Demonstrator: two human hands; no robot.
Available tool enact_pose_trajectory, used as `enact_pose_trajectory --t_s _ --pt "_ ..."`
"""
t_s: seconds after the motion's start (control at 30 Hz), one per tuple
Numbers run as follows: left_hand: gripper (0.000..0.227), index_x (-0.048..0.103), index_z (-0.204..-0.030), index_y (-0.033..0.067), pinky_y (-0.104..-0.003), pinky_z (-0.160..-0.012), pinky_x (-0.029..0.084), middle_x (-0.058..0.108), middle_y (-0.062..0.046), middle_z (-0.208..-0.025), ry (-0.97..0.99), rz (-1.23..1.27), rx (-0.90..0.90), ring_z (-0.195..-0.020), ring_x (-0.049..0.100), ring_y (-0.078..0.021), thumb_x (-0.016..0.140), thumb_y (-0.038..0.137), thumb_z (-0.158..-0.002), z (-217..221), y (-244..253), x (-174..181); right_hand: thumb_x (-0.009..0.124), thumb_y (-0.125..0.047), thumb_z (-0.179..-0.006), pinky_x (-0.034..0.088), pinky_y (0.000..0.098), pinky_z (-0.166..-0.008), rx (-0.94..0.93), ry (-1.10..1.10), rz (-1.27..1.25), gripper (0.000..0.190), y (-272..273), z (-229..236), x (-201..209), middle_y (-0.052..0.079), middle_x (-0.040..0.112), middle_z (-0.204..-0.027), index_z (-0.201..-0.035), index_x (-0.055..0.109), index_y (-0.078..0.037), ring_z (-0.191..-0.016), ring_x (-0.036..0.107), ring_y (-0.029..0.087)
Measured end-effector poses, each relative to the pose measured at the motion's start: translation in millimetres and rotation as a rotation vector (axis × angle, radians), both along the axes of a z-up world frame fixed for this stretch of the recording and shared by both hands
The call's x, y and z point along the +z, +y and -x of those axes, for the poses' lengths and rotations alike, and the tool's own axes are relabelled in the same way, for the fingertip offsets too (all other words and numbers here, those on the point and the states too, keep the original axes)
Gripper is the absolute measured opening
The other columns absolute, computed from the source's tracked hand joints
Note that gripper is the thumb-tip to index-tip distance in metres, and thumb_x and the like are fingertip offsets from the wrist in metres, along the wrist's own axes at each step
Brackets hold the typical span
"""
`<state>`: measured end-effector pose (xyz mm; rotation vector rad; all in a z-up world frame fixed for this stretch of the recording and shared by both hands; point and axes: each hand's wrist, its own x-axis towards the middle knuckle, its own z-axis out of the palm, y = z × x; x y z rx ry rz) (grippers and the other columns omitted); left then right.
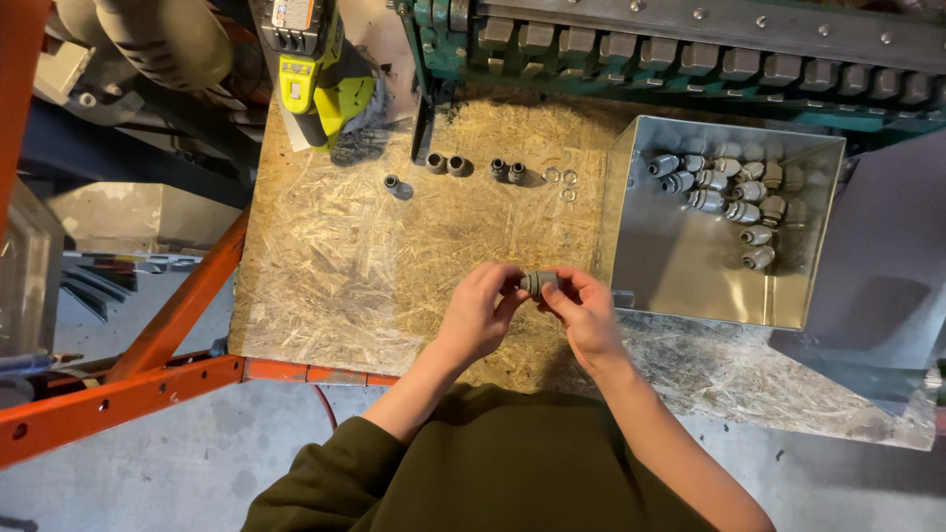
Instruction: The person repeatedly picks up small metal fittings from a metal bin, unscrews them by hand into separate components, and places the parts on the workbench. The process is repeated for several fittings throughout the clip.
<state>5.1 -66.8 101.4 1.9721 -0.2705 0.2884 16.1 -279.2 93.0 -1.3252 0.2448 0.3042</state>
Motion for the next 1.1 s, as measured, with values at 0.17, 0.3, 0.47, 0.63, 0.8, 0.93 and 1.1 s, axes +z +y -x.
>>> enact_pose_trajectory --t_s 0.17,0.3,0.47,0.63,0.8,0.93,1.1 --pt "0.025 0.077 -0.118 0.0111 -0.049 -0.081 0.065 0.067 -0.01 -0.094 -0.095 -0.152 -0.037 -0.087 0.076 -0.0413 0.07 0.035 -0.118 -1 -1 8 0.101 -0.018 -0.096 0.072 0.0413 -0.085 -0.004 -0.1 0.043 0.045 -5 3 12 0.02 0.081 -0.102 -0.129 0.084 0.007 -0.095 0.078 0.024" --pt "0.033 0.072 -0.107 0.0094 -0.054 -0.076 0.059 0.06 -0.014 -0.084 0.047 0.07 -0.07 -0.08 0.068 -0.0484 0.063 0.037 -0.122 -4 -3 28 0.099 -0.008 -0.094 0.07 0.0458 -0.1 0.038 -0.261 0.045 0.05 -3 3 34 0.025 0.083 -0.117 -0.137 0.081 0.01 -0.107 0.079 0.026" --pt "0.042 0.075 -0.084 0.0118 -0.03 -0.067 0.054 0.068 -0.003 -0.065 0.368 0.554 -0.014 -0.069 0.063 -0.0117 0.069 0.029 -0.121 1 -11 17 0.097 0.008 -0.09 0.07 0.0478 -0.105 0.084 -0.387 0.033 0.053 0 2 56 0.026 0.083 -0.123 -0.14 0.079 0.01 -0.113 0.08 0.027" --pt "0.039 0.075 -0.086 0.0088 -0.026 -0.064 0.054 0.071 -0.007 -0.067 0.412 0.819 0.019 -0.066 0.065 -0.0111 0.069 0.022 -0.123 4 -21 5 0.101 -0.008 -0.09 0.071 0.0455 -0.101 0.118 -0.435 0.102 0.07 8 2 91 0.025 0.078 -0.135 -0.151 0.071 0.008 -0.112 0.08 0.028" --pt "0.032 0.077 -0.098 0.0061 -0.026 -0.065 0.055 0.073 -0.008 -0.078 0.451 0.988 0.015 -0.072 0.07 -0.0144 0.067 0.023 -0.123 10 -29 -15 0.093 -0.006 -0.1 0.069 0.0397 -0.098 0.116 -0.441 0.205 0.049 1 -2 78 0.019 0.08 -0.119 -0.145 0.078 0.008 -0.104 0.076 0.021" --pt "0.029 0.077 -0.109 0.0023 -0.028 -0.068 0.057 0.074 -0.013 -0.087 0.544 1.133 -0.015 -0.073 0.07 -0.0184 0.063 0.022 -0.125 16 -31 -12 0.086 -0.005 -0.102 0.067 0.0543 -0.105 0.158 -0.46 0.138 0.066 6 0 91 0.033 0.073 -0.14 -0.161 0.062 0.008 -0.12 0.075 0.038" --pt "0.026 0.077 -0.114 0.0024 -0.028 -0.07 0.058 0.075 -0.012 -0.089 0.607 1.16 -0.039 -0.075 0.072 -0.0183 0.065 0.024 -0.124 19 -39 -45 0.093 -0.012 -0.101 0.072 0.0454 -0.096 0.139 -0.33 0.108 0.05 8 6 69 0.022 0.082 -0.122 -0.144 0.075 0.007 -0.111 0.08 0.027"
